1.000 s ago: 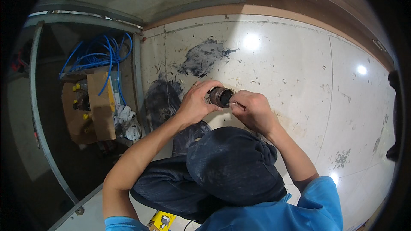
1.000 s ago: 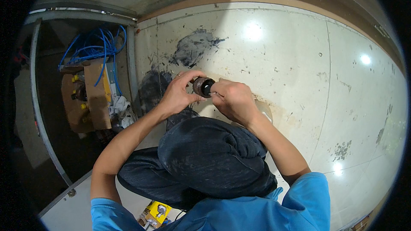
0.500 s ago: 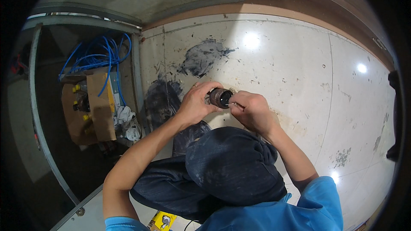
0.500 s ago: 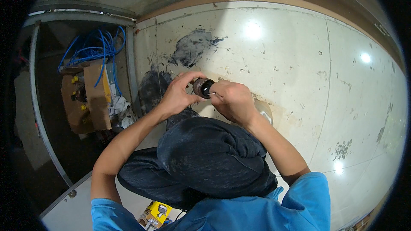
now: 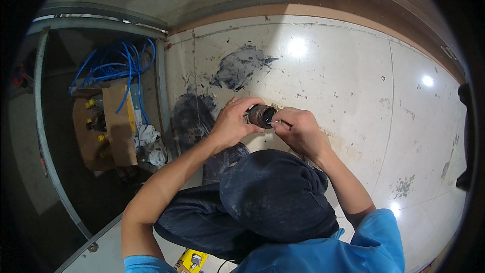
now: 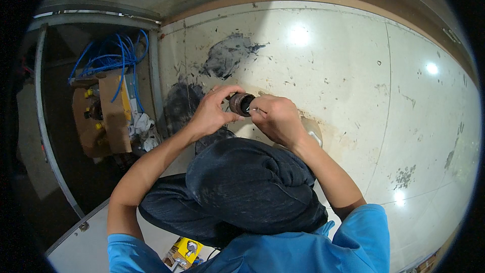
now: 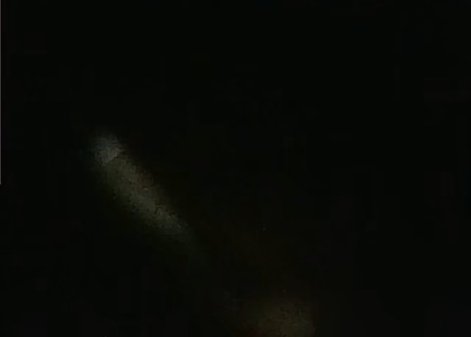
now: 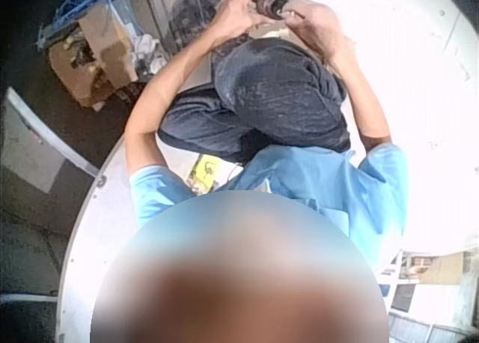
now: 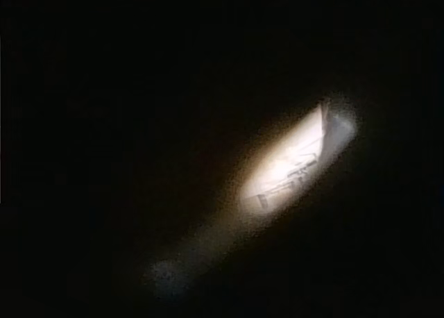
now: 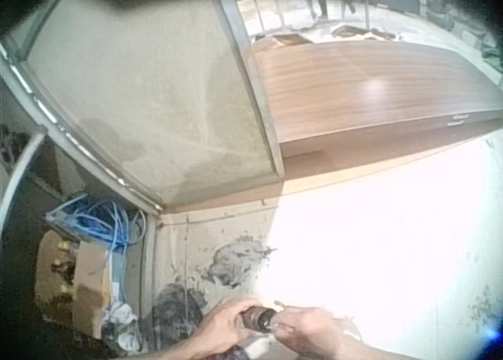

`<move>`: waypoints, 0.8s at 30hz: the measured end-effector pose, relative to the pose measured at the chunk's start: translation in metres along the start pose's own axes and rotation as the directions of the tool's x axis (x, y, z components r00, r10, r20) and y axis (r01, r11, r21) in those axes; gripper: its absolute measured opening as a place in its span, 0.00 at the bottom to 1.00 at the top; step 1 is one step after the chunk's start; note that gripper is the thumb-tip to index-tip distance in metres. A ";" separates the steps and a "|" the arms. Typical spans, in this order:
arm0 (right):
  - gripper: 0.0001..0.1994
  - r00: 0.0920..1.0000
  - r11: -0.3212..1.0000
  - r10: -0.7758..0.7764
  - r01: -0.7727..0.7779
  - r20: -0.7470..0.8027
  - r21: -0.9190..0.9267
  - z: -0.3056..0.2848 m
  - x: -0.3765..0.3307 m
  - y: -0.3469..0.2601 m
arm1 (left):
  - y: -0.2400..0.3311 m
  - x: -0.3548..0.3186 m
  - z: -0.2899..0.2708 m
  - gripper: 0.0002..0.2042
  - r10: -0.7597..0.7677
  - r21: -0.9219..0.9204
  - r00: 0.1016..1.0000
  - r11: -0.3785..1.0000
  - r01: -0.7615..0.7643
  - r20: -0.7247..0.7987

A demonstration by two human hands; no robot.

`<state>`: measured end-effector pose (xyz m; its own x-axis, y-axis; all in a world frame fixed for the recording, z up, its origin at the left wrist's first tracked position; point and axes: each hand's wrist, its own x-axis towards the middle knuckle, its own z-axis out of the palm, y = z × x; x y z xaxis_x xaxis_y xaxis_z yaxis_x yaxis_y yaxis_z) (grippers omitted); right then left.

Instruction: The person stirs a dark liquid in a small container with a stick, then walks to a shelf to retrieve a yellow bottle. They pour liquid from the yellow bottle into the small container and continue stirring the mixture.

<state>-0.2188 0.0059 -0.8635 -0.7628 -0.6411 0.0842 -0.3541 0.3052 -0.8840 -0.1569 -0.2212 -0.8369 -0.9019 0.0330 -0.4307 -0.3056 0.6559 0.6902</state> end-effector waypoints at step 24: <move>0.04 0.993 0.994 0.010 -0.023 -0.119 -0.104 -0.009 -0.009 -0.003 | 0.007 0.004 0.010 0.36 -0.019 -0.049 0.999 0.999 0.021 0.036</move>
<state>-0.2157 0.0175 -0.8577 -0.8254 -0.5495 0.1292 -0.3910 0.3915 -0.8329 -0.1597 -0.2088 -0.8391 -0.8843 0.0476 -0.4645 -0.3390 0.6187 0.7088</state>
